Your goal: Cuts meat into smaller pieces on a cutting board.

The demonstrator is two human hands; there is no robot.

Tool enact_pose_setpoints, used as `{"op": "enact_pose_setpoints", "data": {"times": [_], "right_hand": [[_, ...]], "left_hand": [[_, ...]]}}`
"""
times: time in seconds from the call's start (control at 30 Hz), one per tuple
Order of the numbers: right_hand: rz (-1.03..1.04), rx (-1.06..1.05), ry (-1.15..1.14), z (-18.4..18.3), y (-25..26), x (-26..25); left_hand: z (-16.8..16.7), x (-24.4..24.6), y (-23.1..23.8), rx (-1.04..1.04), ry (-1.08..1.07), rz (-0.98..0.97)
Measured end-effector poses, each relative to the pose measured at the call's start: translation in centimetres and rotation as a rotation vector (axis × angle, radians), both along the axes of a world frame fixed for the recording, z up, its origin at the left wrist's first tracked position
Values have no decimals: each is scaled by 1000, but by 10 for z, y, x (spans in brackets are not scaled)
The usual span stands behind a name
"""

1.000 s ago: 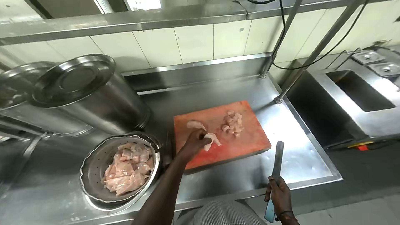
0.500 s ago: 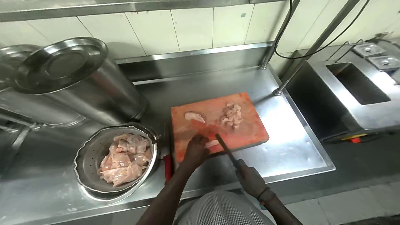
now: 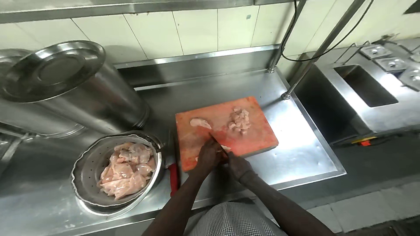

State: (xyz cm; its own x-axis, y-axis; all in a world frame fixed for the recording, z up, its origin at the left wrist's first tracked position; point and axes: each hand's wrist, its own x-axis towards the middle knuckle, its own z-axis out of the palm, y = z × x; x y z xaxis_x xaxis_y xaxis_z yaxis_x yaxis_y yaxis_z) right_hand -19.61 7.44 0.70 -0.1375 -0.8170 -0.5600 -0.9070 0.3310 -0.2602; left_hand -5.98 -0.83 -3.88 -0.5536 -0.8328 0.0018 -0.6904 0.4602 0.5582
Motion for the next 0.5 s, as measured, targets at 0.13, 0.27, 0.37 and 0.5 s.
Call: {"op": "enact_pose_setpoints", "data": {"times": [0.13,0.27,0.37,0.5], "right_hand": [[10,-11,-17,-9,10,-4],[5,75,22,-21,63,-21],[13,161,47,-17,88,-30],[18,116,37,-5,83,-36]], "left_hand": [[-1,2,3,-4,34,51],[2,0,9,-3,15,144],[1,7,9,-22,23,114],[8,22,17,21,33,104]]}}
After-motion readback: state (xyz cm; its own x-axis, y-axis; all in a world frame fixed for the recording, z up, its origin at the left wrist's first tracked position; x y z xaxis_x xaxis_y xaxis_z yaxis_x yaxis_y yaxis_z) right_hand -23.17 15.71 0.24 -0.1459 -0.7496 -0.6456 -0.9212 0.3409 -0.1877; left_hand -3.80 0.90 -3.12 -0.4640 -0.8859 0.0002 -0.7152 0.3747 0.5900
